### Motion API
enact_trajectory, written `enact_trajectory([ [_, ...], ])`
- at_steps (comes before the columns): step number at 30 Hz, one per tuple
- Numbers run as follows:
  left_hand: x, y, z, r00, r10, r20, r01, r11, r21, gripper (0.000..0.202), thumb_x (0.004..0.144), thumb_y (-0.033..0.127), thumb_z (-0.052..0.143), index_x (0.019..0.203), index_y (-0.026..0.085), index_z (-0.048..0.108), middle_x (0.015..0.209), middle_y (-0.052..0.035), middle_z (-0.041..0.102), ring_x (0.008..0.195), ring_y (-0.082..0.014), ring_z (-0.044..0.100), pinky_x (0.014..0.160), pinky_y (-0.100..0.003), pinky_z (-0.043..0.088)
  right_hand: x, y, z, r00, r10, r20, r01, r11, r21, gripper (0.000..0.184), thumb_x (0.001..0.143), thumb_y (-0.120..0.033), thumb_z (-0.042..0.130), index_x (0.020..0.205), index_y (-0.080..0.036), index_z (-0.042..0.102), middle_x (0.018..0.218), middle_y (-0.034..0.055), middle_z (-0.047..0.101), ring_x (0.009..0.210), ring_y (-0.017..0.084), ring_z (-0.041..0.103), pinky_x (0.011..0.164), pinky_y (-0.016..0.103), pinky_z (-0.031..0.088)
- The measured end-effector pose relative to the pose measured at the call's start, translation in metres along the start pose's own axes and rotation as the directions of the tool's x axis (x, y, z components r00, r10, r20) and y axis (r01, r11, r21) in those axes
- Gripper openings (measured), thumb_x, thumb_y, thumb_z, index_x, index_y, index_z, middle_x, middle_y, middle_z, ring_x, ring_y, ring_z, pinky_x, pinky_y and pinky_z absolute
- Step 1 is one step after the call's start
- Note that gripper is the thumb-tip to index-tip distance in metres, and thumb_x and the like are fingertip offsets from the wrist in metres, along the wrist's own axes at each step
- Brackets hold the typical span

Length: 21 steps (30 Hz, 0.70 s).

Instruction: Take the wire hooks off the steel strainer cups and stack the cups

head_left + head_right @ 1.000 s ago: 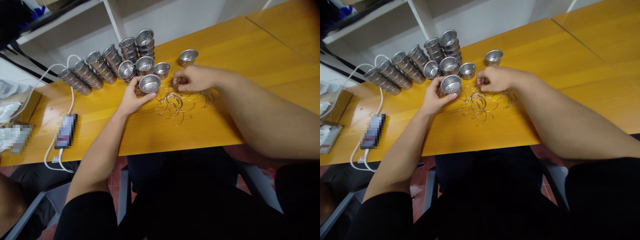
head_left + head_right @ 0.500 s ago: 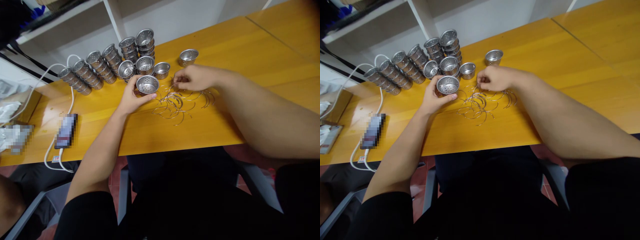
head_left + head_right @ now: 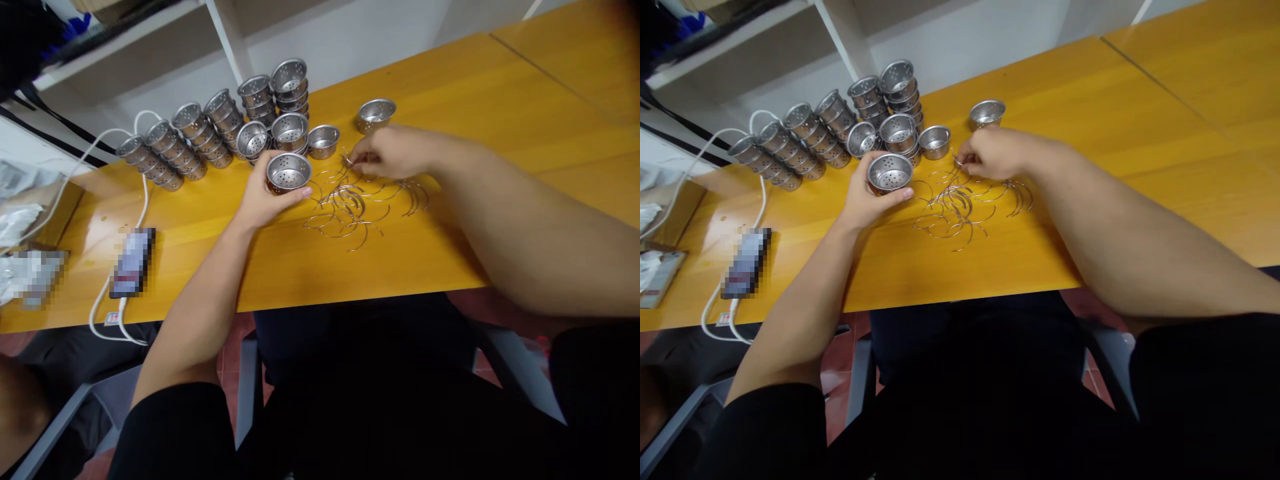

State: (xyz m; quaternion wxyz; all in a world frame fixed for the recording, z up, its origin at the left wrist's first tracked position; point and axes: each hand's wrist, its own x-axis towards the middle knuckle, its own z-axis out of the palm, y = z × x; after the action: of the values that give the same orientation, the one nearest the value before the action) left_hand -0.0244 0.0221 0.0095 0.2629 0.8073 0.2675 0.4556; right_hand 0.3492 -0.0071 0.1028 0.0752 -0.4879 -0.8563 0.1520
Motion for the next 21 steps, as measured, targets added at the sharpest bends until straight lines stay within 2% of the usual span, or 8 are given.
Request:
enact_trajectory([
  [3,0.001,0.0,-0.002,1.0,0.013,-0.014,-0.013,1.0,0.02,0.107,0.079,0.086,0.12,0.161,0.036,0.074,0.146,-0.0076,0.08,0.141,-0.0357,0.085,0.135,-0.062,0.07,0.0,-0.005,-0.003,0.995,0.048,-0.086,-0.058,0.99,-0.127,0.021,0.121,-0.004,0.084,0.137,-0.006,0.098,0.13,0.0269,0.098,0.103,0.027,0.084,0.09,0.044,0.053],
  [5,0.002,0.0,-0.003,0.999,0.022,-0.031,-0.02,0.999,0.04,0.106,0.078,0.085,0.122,0.161,0.036,0.075,0.148,-0.0083,0.08,0.146,-0.037,0.083,0.138,-0.064,0.068,0.001,-0.005,-0.002,0.985,0.053,-0.166,-0.076,0.988,-0.136,0.022,0.122,-0.005,0.085,0.138,-0.006,0.099,0.131,0.028,0.097,0.105,0.028,0.083,0.09,0.044,0.053],
  [8,0.002,0.002,-0.005,0.999,0.029,-0.045,-0.025,0.997,0.077,0.107,0.075,0.088,0.121,0.156,0.033,0.077,0.147,-0.009,0.08,0.145,-0.0378,0.083,0.138,-0.066,0.068,0.004,-0.001,0.002,0.961,0.026,-0.276,-0.037,0.999,-0.036,0.024,0.118,-0.003,0.088,0.137,-0.012,0.1,0.123,0.0225,0.098,0.096,0.024,0.078,0.087,0.043,0.053],
  [10,0.002,0.005,-0.006,0.999,0.029,-0.041,-0.025,0.996,0.091,0.109,0.074,0.092,0.12,0.154,0.032,0.076,0.145,-0.0089,0.082,0.141,-0.0375,0.084,0.137,-0.066,0.069,0.006,0.001,0.006,0.943,0.01,-0.333,0.003,0.999,0.04,0.016,0.117,-0.006,0.093,0.128,-0.016,0.099,0.109,0.0166,0.096,0.084,0.02,0.07,0.084,0.042,0.053],
  [12,0.003,0.008,-0.006,0.999,0.033,-0.035,-0.03,0.995,0.099,0.112,0.075,0.094,0.118,0.156,0.031,0.073,0.145,-0.0087,0.082,0.14,-0.0376,0.086,0.136,-0.066,0.07,0.007,0.001,0.009,0.924,0.0,-0.382,0.034,0.996,0.083,0.008,0.119,-0.011,0.094,0.121,-0.019,0.097,0.095,0.0109,0.089,0.076,0.018,0.061,0.084,0.043,0.052],
  [15,0.004,0.008,-0.006,0.998,0.053,-0.029,-0.049,0.992,0.119,0.118,0.077,0.097,0.115,0.165,0.033,0.068,0.152,-0.0104,0.081,0.147,-0.04,0.085,0.139,-0.066,0.069,0.007,-0.004,0.012,0.896,0.005,-0.443,0.058,0.99,0.129,0.013,0.121,-0.009,0.087,0.124,-0.02,0.093,0.085,0.0039,0.079,0.074,0.018,0.056,0.087,0.042,0.05],
  [17,0.005,0.005,-0.006,0.998,0.066,-0.02,-0.063,0.99,0.123,0.12,0.081,0.098,0.112,0.172,0.036,0.064,0.161,-0.0119,0.079,0.155,-0.0417,0.083,0.142,-0.065,0.067,0.007,-0.008,0.013,0.881,0.009,-0.474,0.078,0.984,0.163,0.015,0.121,-0.008,0.085,0.124,-0.022,0.09,0.082,0.0008,0.074,0.075,0.019,0.055,0.087,0.041,0.05],
  [21,0.006,-0.007,-0.004,0.995,0.098,-0.007,-0.097,0.991,0.089,0.115,0.095,0.102,0.098,0.183,0.042,0.055,0.17,-0.0116,0.075,0.164,-0.0418,0.079,0.146,-0.064,0.064,0.007,-0.013,0.014,0.845,0.026,-0.535,0.111,0.969,0.222,0.021,0.118,-0.007,0.087,0.11,-0.026,0.083,0.078,-0.0028,0.068,0.074,0.019,0.054,0.087,0.041,0.05],
])
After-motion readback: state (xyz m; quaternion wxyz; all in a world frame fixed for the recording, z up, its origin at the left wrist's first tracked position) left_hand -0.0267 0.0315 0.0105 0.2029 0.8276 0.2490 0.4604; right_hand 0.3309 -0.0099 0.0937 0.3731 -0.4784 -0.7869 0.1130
